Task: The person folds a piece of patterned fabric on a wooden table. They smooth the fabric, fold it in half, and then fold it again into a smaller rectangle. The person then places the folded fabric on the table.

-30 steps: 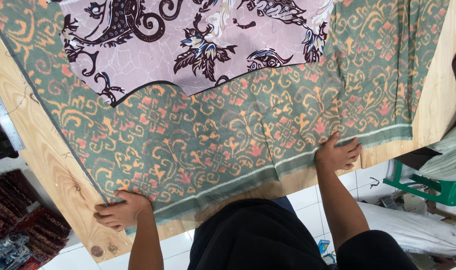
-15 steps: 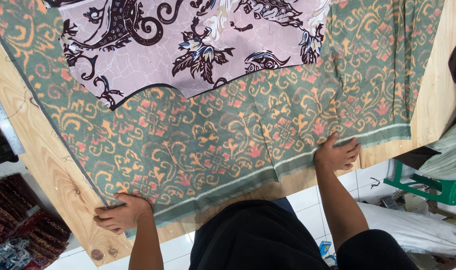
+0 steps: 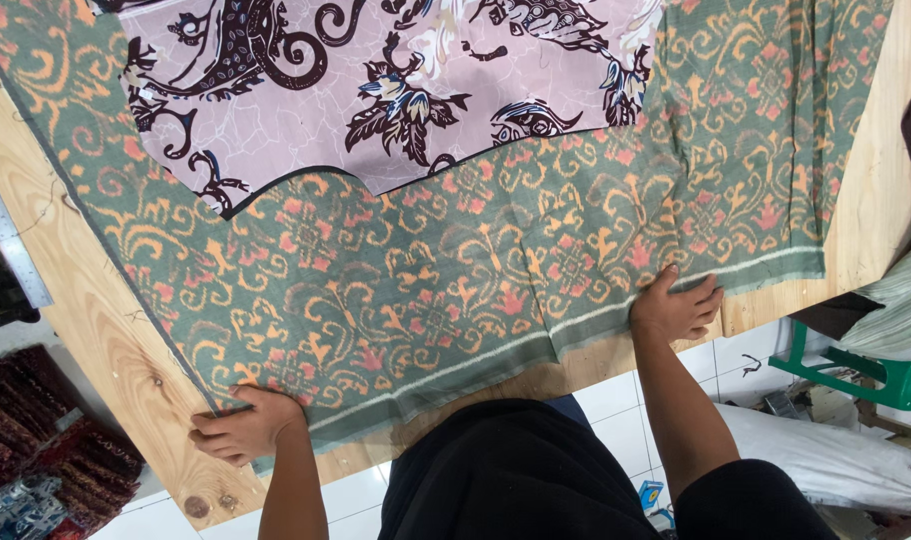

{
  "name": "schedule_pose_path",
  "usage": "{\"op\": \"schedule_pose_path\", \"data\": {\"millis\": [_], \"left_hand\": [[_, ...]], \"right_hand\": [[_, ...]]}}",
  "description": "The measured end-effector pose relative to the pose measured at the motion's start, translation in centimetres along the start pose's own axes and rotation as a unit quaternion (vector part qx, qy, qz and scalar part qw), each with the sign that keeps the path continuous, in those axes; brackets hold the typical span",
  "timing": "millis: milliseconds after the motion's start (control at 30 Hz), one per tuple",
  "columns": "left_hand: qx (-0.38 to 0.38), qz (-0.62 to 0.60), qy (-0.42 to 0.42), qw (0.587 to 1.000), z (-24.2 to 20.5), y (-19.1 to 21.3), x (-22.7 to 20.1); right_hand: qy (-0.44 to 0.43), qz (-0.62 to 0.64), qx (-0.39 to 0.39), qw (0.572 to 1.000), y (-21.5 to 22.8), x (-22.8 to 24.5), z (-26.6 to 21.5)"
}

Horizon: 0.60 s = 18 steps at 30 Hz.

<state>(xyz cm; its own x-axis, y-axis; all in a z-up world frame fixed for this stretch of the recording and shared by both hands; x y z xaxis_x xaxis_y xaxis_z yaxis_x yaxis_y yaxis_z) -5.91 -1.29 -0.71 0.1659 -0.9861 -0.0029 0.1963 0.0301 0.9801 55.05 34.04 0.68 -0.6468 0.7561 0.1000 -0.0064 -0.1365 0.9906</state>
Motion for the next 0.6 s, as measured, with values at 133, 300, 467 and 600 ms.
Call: {"op": "schedule_pose_path", "data": {"millis": [133,300,467,600], "left_hand": [[-0.005,-0.004,-0.005,1.000,-0.05,0.03,-0.07],[-0.013,-0.008,-0.016,1.000,-0.03,0.04,0.00],[-0.008,-0.011,-0.011,1.000,0.05,0.45,-0.33],[0.000,-0.014,0.003,1.000,0.05,0.90,-0.71]], "right_hand": [[0.002,-0.002,-0.006,1.000,-0.10,-0.03,0.07],[0.000,-0.008,-0.022,1.000,-0.21,-0.13,0.17],[0.007,0.005,-0.019,1.000,0.08,-0.04,0.00],[0.009,0.007,-0.027,1.000,0.31,0.26,-0.41]]}}
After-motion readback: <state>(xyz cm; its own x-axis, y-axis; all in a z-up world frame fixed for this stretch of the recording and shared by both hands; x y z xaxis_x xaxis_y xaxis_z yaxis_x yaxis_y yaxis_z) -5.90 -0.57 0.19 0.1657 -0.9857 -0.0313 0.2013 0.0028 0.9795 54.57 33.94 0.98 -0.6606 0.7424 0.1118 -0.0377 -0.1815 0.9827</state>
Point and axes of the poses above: each hand's wrist, its own z-axis towards the middle knuckle, its own y-axis out of the back of the hand, x = y × z, the point moved 6 cm from there along z, towards the middle knuckle, and after that the axes turned 13 degrees about -x, right-handed, at the moved point
